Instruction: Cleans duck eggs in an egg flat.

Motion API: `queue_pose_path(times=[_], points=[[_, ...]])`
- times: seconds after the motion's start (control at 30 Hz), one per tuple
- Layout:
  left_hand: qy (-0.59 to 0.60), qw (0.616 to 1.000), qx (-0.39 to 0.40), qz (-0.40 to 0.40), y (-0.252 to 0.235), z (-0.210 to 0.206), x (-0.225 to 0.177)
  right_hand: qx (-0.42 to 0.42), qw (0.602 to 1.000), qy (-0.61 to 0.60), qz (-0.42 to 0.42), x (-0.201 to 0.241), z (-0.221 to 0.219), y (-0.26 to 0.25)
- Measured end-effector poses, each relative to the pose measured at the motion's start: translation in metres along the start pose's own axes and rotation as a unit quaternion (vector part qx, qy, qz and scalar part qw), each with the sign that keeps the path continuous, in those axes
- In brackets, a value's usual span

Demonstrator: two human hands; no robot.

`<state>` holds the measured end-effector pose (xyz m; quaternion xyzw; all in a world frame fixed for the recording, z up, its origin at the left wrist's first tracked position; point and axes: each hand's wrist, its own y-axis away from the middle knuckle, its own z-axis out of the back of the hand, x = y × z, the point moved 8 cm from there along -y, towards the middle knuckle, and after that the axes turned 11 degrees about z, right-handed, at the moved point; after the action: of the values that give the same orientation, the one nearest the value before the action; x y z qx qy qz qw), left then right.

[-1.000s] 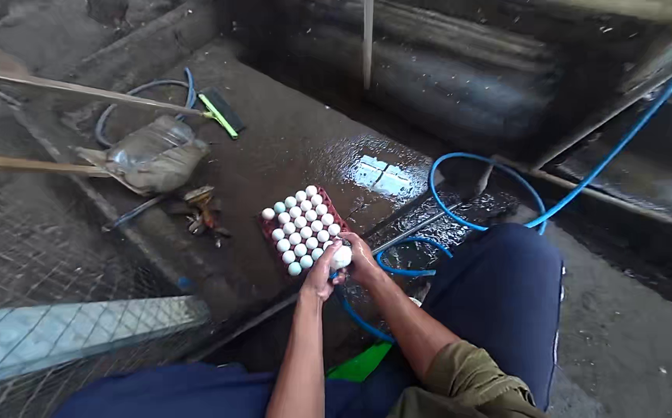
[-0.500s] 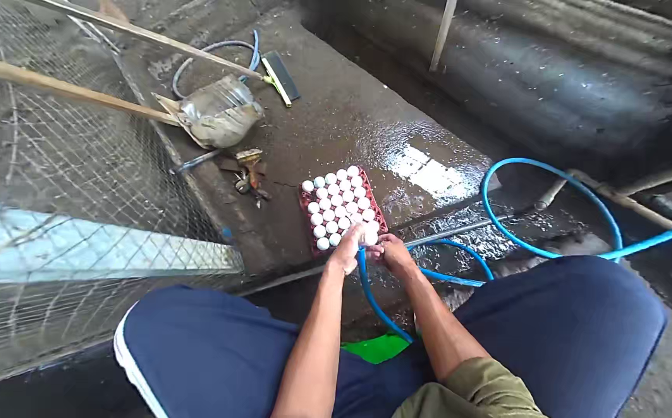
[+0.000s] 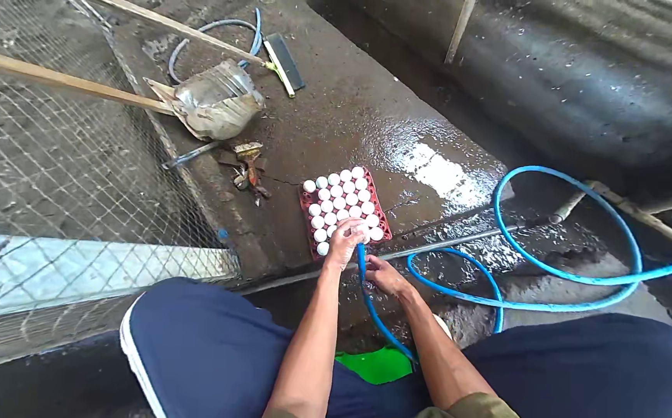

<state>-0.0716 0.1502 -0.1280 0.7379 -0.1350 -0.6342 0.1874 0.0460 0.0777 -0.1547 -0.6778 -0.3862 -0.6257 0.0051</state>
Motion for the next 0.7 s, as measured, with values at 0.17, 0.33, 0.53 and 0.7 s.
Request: queue_pose_path(times=[0.17, 0.33, 0.53, 0.7], points=[[-0.091, 0.98, -0.171, 0.05, -0.04, 0.059, 0.0, -0.01, 1.0, 0.015, 0.003, -0.005, -0.002, -0.007], [-0.249, 0.917, -0.296, 0.099, -0.083, 0.132, -0.012, -0.045, 0.999, 0.018, -0.013, -0.005, 0.001, -0.007], [-0.369, 0.861, -0.311, 0.16, -0.129, 0.158, -0.019, -0.057, 0.998, 0.005, -0.02, -0.009, 0.0, -0.004], [-0.35, 0.87, -0.301, 0.176, -0.149, 0.164, -0.014, -0.065, 0.998, 0.004, -0.022, -0.012, 0.005, -0.002]])
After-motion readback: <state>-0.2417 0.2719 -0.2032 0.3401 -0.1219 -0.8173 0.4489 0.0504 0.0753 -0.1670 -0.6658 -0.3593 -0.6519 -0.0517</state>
